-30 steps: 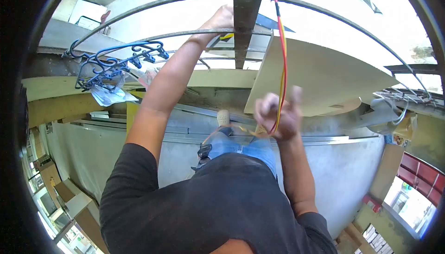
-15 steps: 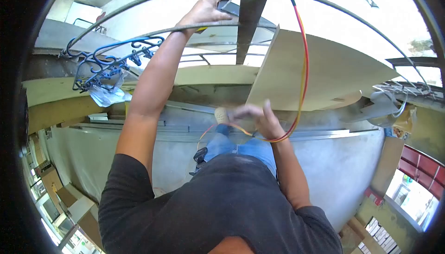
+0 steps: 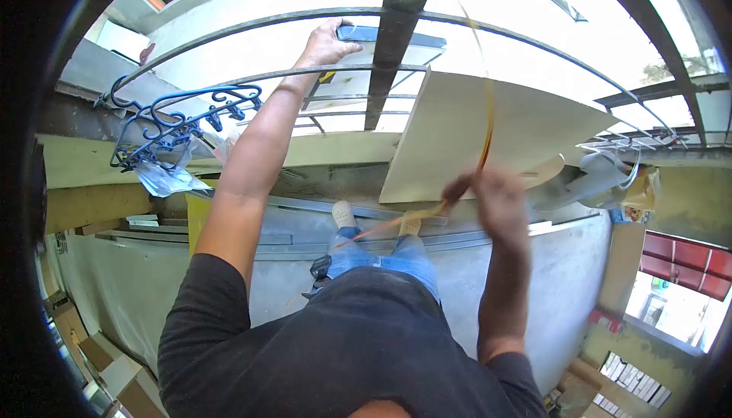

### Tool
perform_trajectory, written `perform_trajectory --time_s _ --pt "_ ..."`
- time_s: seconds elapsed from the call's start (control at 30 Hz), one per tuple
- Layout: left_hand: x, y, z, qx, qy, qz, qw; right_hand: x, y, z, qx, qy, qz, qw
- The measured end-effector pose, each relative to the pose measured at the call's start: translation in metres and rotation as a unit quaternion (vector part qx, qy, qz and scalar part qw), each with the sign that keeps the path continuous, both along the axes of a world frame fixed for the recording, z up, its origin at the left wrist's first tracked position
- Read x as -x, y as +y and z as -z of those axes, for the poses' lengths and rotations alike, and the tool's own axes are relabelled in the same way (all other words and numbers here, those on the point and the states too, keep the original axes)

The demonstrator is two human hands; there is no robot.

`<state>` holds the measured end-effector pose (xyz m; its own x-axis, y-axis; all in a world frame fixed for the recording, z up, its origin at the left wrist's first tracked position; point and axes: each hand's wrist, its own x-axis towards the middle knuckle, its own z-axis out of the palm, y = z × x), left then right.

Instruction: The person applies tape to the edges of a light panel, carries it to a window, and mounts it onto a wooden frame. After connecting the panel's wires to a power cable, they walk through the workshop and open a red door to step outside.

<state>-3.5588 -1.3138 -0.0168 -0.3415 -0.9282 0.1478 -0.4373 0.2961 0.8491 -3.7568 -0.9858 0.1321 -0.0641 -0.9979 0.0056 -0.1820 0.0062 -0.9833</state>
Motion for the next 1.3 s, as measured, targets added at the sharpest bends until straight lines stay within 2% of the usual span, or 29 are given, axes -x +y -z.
perform_trajectory --time_s 0.03,0.07,0.1,0.13,0.2,0.23,0.27,0.3,0.33,0.37,0.4,0.43,0.47,0.5,0.53,0.57,0.63,0.67,0.73,0.87,0.93,0.97,1.03,1.07,1.13,1.2,1.23,1.27,1.3 --pt "0.001 0.001 0.000 -0.012 -0.008 0.005 1.000 0.005 -0.038 -0.019 -0.049 0.286 0.167 0.942" --pt "0.001 -0.002 0.003 -0.013 -0.011 0.007 1.000 0.003 -0.085 -0.043 0.036 0.035 0.207 0.977" --pt "0.000 -0.008 0.008 -0.038 -0.018 0.036 0.998 -0.003 -0.125 -0.062 0.142 0.090 0.232 0.958" --pt "0.001 -0.008 0.013 -0.064 -0.026 0.066 0.995 0.020 -0.161 -0.065 0.193 0.305 0.200 0.911" --pt "0.006 0.006 0.004 -0.061 -0.059 0.054 0.995 0.017 -0.191 -0.070 0.328 0.509 0.340 0.720" --pt "0.006 0.002 0.007 -0.064 -0.049 0.067 0.995 0.022 -0.169 -0.071 0.214 0.360 0.334 0.845" --pt "0.002 0.000 0.016 -0.072 -0.039 0.074 0.994 0.031 -0.156 -0.045 0.462 0.277 0.300 0.787" --pt "0.000 -0.007 0.028 -0.060 -0.029 0.080 0.995 0.032 -0.125 -0.020 0.399 0.474 0.384 0.685" --pt "-0.001 -0.004 0.025 -0.051 -0.038 0.065 0.996 -0.020 -0.076 -0.010 0.245 0.326 0.417 0.812" --pt "-0.001 -0.006 0.029 -0.049 -0.028 0.069 0.996 -0.018 -0.061 0.040 0.375 0.256 0.280 0.846" --pt "-0.004 -0.008 0.033 -0.046 -0.019 0.071 0.996 -0.030 -0.033 0.066 0.303 0.245 0.169 0.905" --pt "-0.007 -0.006 0.031 -0.043 -0.005 0.075 0.996 -0.041 -0.011 0.102 0.174 0.187 0.136 0.957" --pt "-0.009 -0.004 0.030 -0.046 -0.008 0.068 0.997 -0.052 0.004 0.138 0.087 0.216 0.124 0.965" --pt "-0.010 -0.003 0.028 -0.054 -0.004 0.054 0.997 -0.054 0.017 0.177 -0.013 0.096 0.103 0.990" --pt "-0.011 -0.002 0.026 -0.062 0.000 0.042 0.997 -0.055 0.024 0.204 -0.113 -0.024 0.081 0.990" --pt "-0.013 -0.001 0.022 -0.062 0.012 0.043 0.997 -0.058 0.019 0.210 -0.113 -0.025 0.077 0.990" --pt "-0.017 0.000 0.015 -0.067 0.012 0.047 0.997 -0.065 0.002 0.224 -0.096 0.126 0.099 0.982" --pt "-0.017 0.000 0.014 -0.074 0.014 0.056 0.996 -0.067 -0.011 0.224 -0.097 0.124 0.097 0.983" --pt "-0.018 0.000 0.010 -0.080 0.007 0.049 0.996 -0.073 -0.042 0.220 0.019 0.180 0.138 0.974" --pt "-0.018 -0.008 0.018 -0.074 0.003 0.059 0.995 -0.080 -0.063 0.249 -0.026 0.172 0.210 0.962" --pt "-0.020 -0.010 0.019 -0.068 -0.010 0.046 0.997 -0.084 -0.051 0.273 -0.229 -0.030 0.019 0.973" --pt "-0.020 -0.009 0.020 -0.062 -0.024 0.040 0.997 -0.092 -0.041 0.274 -0.235 -0.029 0.018 0.971" --pt "-0.020 -0.005 0.022 -0.048 -0.013 0.044 0.998 -0.110 -0.030 0.267 -0.212 0.100 -0.054 0.971" --pt "-0.021 -0.006 0.025 -0.024 -0.014 0.050 0.998 -0.109 -0.034 0.254 -0.211 0.103 -0.056 0.971" --pt "-0.028 0.001 0.014 -0.031 -0.036 0.047 0.998 -0.106 -0.042 0.201 -0.197 0.082 -0.196 0.957" --pt "-0.027 0.004 0.016 -0.038 -0.055 0.058 0.996 -0.079 -0.044 0.126 -0.239 0.062 -0.367 0.897" --pt "-0.028 0.001 0.023 -0.028 -0.047 0.058 0.997 -0.054 -0.041 0.097 -0.179 0.024 -0.423 0.888" --pt "-0.029 -0.001 0.028 -0.016 -0.036 0.055 0.998 -0.024 -0.036 0.078 -0.108 -0.112 -0.425 0.892" --pt "-0.033 -0.002 0.027 -0.027 -0.035 0.063 0.997 0.015 -0.022 0.064 -0.053 -0.173 -0.357 0.916"
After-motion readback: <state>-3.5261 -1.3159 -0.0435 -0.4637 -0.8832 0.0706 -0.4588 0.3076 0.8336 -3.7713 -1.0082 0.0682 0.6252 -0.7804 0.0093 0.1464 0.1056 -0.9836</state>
